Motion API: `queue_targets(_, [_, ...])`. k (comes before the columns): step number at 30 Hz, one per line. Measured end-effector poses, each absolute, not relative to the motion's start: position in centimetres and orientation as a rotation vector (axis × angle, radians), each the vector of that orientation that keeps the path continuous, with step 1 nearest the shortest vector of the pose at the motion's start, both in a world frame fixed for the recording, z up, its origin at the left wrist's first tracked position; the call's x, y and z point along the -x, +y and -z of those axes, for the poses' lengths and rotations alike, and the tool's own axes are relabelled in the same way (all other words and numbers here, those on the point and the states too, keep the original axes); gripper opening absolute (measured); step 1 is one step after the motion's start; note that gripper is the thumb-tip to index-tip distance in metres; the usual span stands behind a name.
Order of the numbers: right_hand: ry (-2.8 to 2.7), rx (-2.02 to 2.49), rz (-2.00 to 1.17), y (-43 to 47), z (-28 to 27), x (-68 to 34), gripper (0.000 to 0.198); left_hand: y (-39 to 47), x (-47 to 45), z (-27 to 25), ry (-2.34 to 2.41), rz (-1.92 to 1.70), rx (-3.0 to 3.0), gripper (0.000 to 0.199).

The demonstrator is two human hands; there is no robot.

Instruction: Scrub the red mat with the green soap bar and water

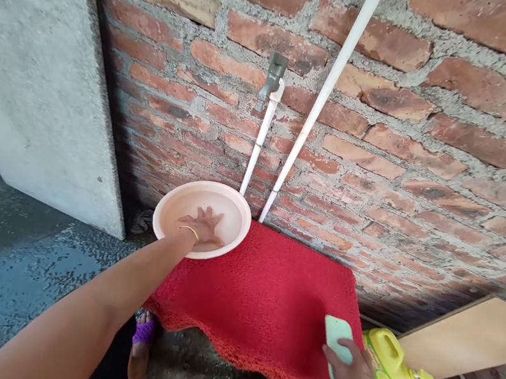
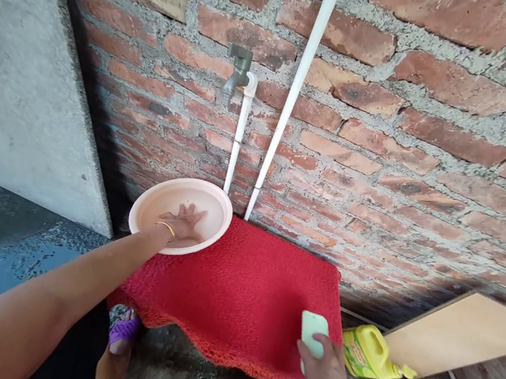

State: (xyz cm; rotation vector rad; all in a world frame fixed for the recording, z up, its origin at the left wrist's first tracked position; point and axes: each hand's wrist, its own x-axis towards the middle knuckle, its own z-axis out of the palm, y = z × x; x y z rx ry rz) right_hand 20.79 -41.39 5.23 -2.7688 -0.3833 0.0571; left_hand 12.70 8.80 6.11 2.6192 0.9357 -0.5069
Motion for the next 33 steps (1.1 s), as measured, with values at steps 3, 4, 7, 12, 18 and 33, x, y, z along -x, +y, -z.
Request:
queue_targets(3, [-0.420,2.764,-0.163,-31.1,-5.8,-20.0,0.032,9.1,-12.7,-5.7,0.932,0.493,-2.617,0.115])
queue_targets(4, [-0.479,2.762,-0.214,-27.8,-6.2,-19.5,0.028,9.2,-12.8,-5.6,0.925,0.497,-2.620,0.116])
queue_targets(7, [-0.650,2.728,-0.286,-19.5,-7.3,-18.1,0.023,9.5,-12.8,-5.2,0.912,0.516,-2.631,0.118])
queue_targets(12, [-0.804,2.672,-0.312,-14.0,-6.6,-17.9,0.026,9.8,-13.0,-4.5,0.934,0.548,-2.645,0.121])
queue_targets(18, [-0.588,2.769,-0.276,-20.9,-5.8,-22.3,0.024,9.4,-13.0,-5.3,0.894,0.509,-2.611,0.117])
queue_targets(33, [-0.006,2.865,-0.086,-40.8,-5.1,-32.2,0.046,8.9,-13.0,-5.8,0.950,0.591,-2.644,0.116])
